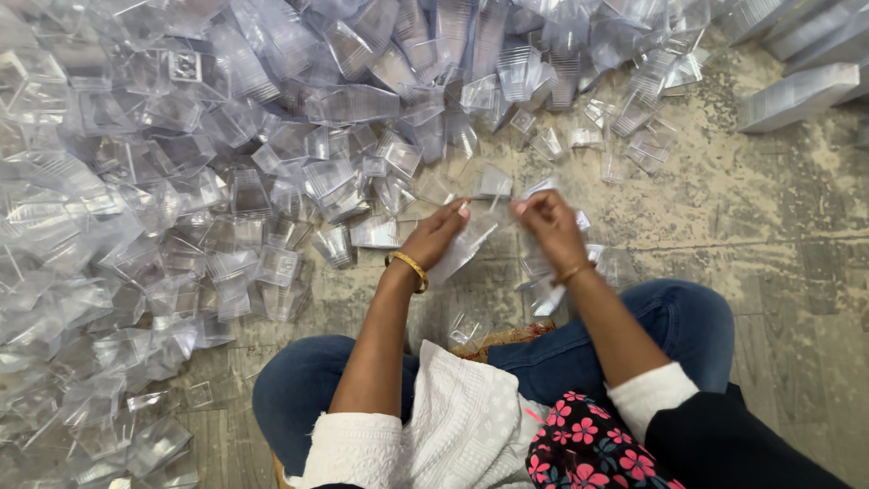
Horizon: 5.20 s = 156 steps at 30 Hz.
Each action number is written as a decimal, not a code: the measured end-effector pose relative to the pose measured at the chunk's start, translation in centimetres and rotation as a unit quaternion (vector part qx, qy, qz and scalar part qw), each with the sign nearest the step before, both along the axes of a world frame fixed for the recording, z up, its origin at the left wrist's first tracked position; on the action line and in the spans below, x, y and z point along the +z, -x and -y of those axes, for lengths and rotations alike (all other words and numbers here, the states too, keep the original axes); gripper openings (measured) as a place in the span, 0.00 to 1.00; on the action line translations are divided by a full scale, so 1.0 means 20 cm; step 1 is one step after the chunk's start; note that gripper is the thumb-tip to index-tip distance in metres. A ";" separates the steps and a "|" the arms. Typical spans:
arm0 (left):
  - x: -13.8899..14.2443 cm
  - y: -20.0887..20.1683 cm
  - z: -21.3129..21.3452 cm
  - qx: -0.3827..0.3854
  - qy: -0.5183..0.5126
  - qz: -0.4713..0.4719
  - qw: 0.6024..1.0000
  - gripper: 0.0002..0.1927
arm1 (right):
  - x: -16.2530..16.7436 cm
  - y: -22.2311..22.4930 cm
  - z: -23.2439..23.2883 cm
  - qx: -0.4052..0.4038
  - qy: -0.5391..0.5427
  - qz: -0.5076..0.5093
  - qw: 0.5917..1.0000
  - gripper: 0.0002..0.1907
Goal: The person sits on the floor among a large scatter of small clear plastic cups, picks up loose cups one at a time, and nests them into stacks by hand, setting completed stacks aside.
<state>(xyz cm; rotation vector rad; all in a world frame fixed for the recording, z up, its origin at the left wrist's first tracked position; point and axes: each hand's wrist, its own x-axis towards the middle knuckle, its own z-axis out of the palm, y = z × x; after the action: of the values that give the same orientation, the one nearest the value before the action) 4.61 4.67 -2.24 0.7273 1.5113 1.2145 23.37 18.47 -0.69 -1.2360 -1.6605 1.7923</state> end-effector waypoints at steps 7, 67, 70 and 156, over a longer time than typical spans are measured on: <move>-0.06 -0.05 0.00 -0.015 0.090 -0.030 0.995 0.32 | -0.08 -0.10 0.05 0.019 -0.068 0.236 0.969 0.21; 0.13 0.04 -0.03 0.135 -0.092 0.101 0.981 0.33 | 0.20 0.06 0.05 0.116 0.220 -0.012 0.968 0.28; 0.14 0.03 -0.04 0.162 -0.143 0.079 0.973 0.32 | 0.16 -0.02 0.29 0.235 0.290 -0.152 0.915 0.30; -0.06 0.55 0.20 0.341 0.339 -0.400 0.780 0.30 | 0.25 0.02 -0.66 0.136 -0.046 -0.069 0.987 0.22</move>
<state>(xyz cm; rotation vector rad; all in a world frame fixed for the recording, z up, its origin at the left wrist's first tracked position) -6.30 0.75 -3.49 0.1499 2.9001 0.7003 22.95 31.57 4.25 -0.8590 -1.8804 1.8828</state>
